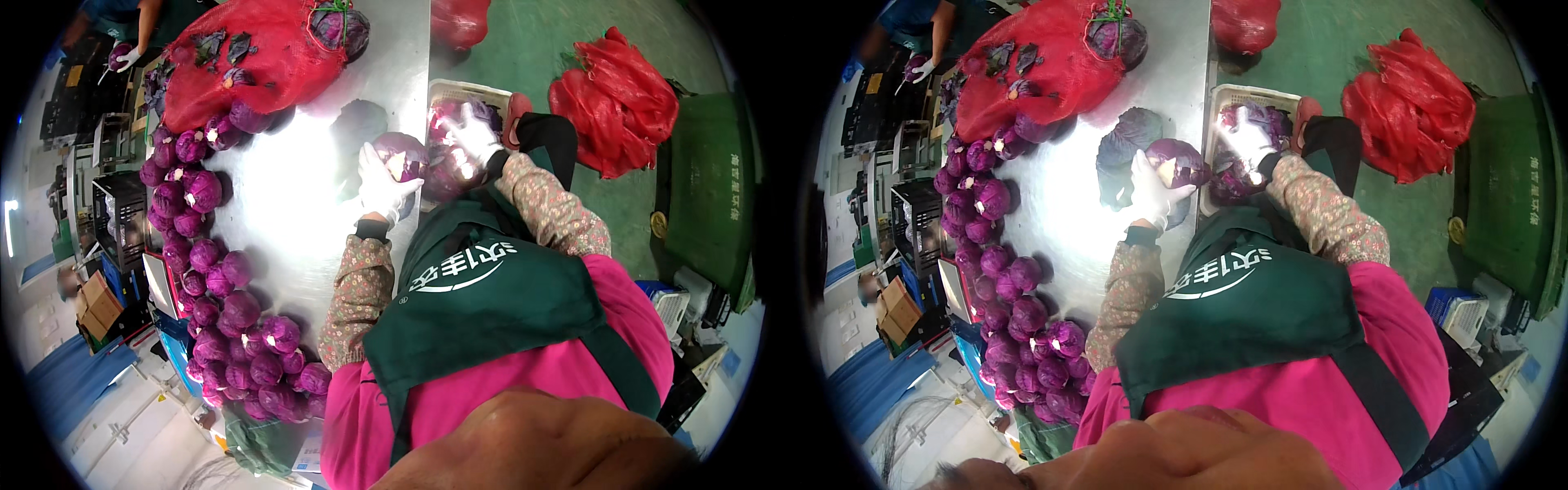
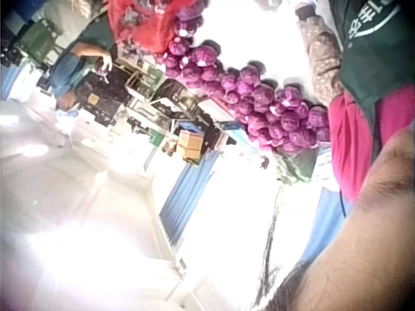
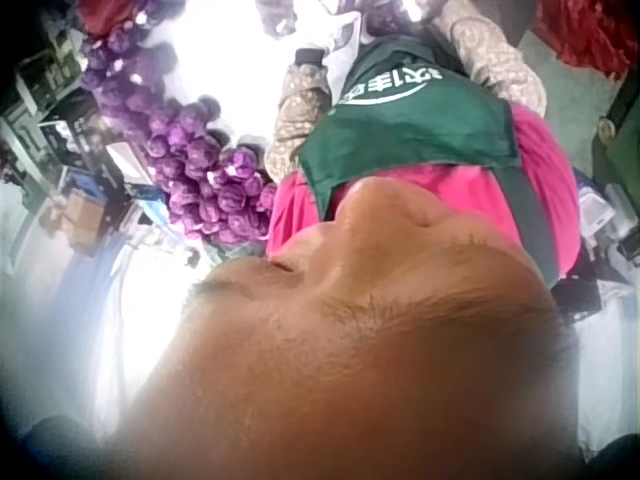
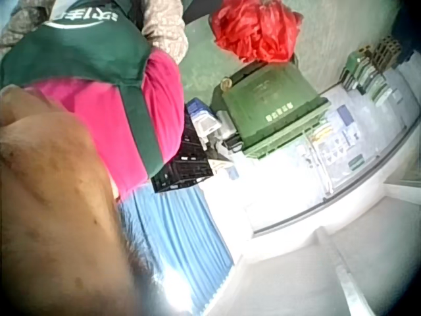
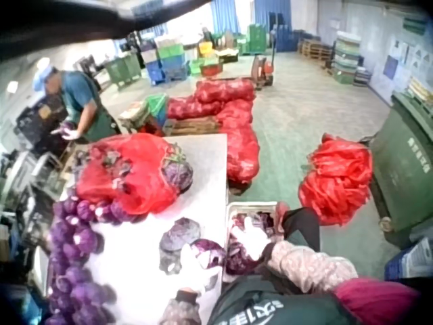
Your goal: The person uses a tool to trim the leaves and stalks from red cabbages, placing the trimmed cabbages into a container.
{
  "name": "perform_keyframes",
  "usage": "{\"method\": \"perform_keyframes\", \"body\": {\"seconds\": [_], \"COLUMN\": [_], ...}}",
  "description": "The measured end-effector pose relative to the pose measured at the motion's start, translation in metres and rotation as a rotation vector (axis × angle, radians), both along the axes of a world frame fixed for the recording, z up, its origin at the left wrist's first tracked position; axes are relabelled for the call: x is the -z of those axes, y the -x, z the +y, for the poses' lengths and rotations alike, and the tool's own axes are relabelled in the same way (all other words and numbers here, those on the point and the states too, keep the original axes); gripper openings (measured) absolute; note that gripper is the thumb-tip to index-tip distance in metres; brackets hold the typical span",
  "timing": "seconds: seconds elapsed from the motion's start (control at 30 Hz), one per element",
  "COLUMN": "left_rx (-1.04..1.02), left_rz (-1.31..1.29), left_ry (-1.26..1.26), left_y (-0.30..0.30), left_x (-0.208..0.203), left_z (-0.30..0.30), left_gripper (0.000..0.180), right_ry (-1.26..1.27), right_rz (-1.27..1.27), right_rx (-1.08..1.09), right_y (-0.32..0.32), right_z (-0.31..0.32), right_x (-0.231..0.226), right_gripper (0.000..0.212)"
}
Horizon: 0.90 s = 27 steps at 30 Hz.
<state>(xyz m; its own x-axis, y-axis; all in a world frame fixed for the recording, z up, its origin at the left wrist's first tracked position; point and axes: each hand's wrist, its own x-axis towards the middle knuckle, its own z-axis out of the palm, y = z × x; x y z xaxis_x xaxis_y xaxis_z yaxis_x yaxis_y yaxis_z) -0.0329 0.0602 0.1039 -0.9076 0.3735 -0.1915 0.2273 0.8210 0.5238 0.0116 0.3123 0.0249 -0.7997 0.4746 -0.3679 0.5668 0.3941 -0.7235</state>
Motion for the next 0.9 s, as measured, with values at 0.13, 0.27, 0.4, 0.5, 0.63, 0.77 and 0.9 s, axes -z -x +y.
{"method": "perform_keyframes", "body": {"seconds": [0.13,0.27,0.4,0.5,0.63,0.77,0.9], "left_rx": [-0.03,-0.025,-0.022,-0.029,-0.051,-0.243,-0.157], "left_rz": [-0.021,-0.01,-0.004,-0.003,-0.016,-0.213,-0.11], "left_ry": [0.012,0.007,-0.005,0.018,-0.07,-0.331,-0.163], "left_y": [-0.006,-0.006,-0.011,-0.014,-0.009,-0.015,-0.008], "left_x": [-0.006,-0.004,-0.005,-0.007,0.002,0.001,0.006], "left_z": [0.005,0.003,0.002,0.004,-0.004,-0.01,-0.012], "left_gripper": [0.134,0.138,0.139,0.139,0.14,0.139,0.132], "right_ry": [-0.073,-0.103,-0.168,-0.275,-0.133,0.223,0.389], "right_rz": [0.059,0.035,0.058,0.087,-0.08,-0.03,0.012], "right_rx": [-0.421,-0.405,-0.432,-0.366,-0.125,-0.11,-0.176], "right_y": [-0.009,-0.002,0.0,0.007,-0.002,-0.019,-0.015], "right_z": [-0.076,-0.073,-0.073,-0.068,-0.011,-0.033,-0.078], "right_x": [-0.089,-0.086,-0.086,-0.062,0.007,-0.043,-0.071], "right_gripper": [0.072,0.058,0.05,0.043,0.039,0.075,0.092]}}
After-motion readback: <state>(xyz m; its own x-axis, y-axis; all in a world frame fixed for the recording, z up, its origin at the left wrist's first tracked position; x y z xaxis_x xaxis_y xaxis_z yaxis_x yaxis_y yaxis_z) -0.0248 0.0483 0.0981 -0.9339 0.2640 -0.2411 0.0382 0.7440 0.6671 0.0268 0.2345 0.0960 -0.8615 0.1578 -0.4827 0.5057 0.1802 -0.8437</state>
